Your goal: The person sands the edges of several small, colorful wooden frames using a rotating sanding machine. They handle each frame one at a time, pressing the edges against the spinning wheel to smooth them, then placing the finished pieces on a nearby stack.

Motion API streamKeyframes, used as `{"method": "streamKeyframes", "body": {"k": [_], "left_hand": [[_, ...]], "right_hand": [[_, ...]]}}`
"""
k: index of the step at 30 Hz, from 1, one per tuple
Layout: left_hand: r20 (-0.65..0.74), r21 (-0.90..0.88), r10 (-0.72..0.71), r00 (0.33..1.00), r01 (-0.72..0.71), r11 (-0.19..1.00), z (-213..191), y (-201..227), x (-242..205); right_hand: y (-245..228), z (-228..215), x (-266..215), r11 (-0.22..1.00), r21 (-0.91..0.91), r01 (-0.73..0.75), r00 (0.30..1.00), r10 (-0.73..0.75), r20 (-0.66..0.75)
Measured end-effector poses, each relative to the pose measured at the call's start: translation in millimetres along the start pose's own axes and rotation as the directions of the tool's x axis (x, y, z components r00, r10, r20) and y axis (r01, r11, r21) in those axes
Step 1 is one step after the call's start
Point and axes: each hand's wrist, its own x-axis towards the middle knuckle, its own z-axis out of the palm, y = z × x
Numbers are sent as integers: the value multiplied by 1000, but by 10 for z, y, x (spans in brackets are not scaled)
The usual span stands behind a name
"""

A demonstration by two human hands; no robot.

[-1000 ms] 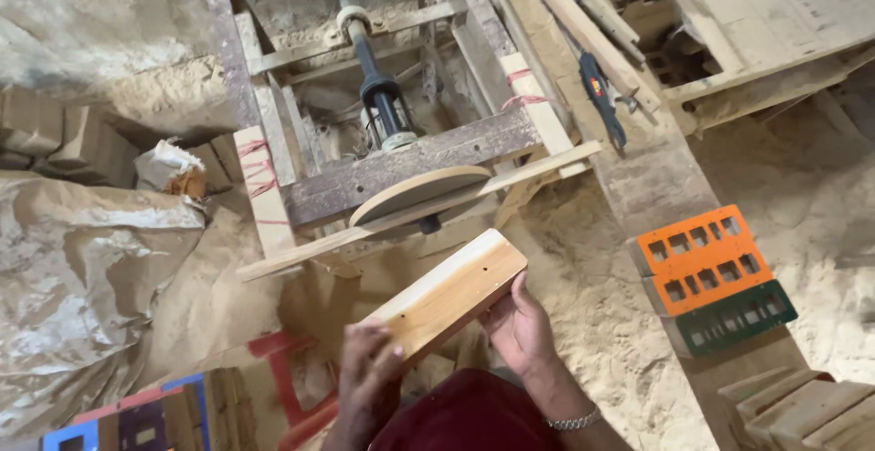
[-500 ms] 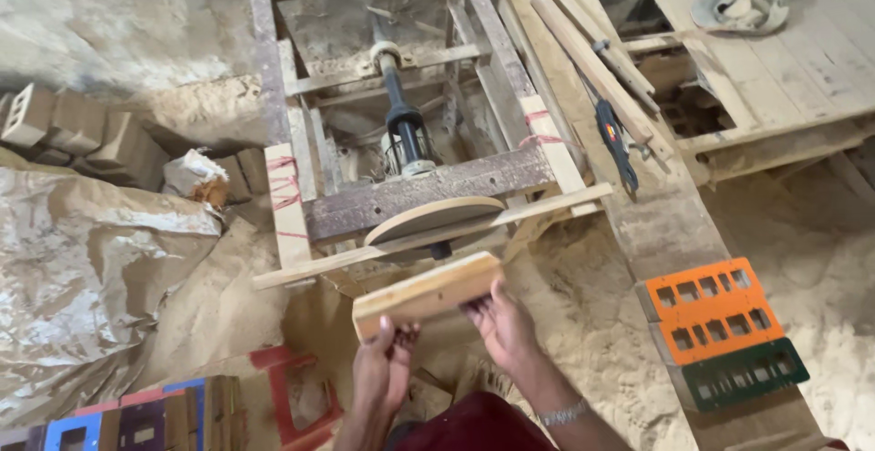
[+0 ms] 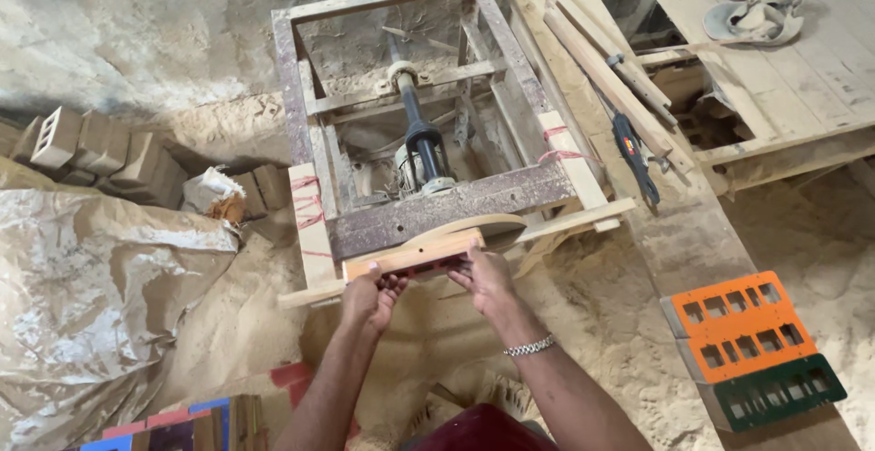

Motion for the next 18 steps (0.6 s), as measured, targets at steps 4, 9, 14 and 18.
{"method": "streamKeyframes", "body": {"k": [4,9,14,18], "left_hand": [[51,29,-6,999,5,1000,203,-274,-13],[81,-6,-21,997,22,1000,644,-730,-106],[82,-13,5,997,-4,1000,1175,-1275,-161],[58,5,-3,998,3,1000,1640,-1583,-45]], "right_hand": [[-227,-186,14,1000,-15,-7,999,7,-36],[-409,-726,333,1000,-20,8,997,-10,-79],[-595,-1488,840,999,26,47,998,-46,-48],[-973,-1776,980,998,38,43,998,-41,-46]]}}
